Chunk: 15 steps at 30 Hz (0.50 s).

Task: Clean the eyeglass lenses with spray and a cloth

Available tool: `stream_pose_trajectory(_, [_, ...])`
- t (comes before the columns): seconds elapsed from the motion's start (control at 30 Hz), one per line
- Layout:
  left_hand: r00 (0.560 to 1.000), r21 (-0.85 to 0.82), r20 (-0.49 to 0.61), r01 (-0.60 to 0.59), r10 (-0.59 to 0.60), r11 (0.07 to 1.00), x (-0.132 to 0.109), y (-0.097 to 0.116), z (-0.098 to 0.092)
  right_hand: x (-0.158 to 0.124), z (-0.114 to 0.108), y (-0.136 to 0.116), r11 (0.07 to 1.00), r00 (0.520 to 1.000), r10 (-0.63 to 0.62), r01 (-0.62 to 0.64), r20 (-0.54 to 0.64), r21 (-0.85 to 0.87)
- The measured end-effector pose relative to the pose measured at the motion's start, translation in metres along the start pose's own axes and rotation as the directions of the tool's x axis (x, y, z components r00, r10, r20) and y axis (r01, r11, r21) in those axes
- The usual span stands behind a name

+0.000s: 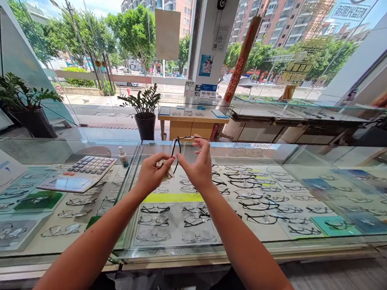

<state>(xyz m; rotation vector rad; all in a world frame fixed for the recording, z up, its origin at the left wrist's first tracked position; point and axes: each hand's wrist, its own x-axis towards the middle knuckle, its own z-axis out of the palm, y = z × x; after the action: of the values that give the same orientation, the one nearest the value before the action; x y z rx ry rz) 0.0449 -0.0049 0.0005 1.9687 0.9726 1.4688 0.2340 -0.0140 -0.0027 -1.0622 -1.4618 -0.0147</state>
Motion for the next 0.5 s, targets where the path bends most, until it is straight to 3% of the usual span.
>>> stream_pose_trajectory(0.33, [0.995, -0.118, -0.040, 0.083, -0.088, 0.990, -0.0007, -0.0021, 0.0048, 0.0042, -0.0056, -0.0003, 0.989, 0.993, -0.102, 0.107, 0.057, -0.100])
stream_pose_trajectory(0.5, [0.985, -0.181, -0.118, 0.104, -0.126, 0.978, 0.0031, -0.0037, 0.0014, 0.0049, -0.0058, 0.0039, 0.968, 0.985, -0.144, 0.159, 0.091, -0.195])
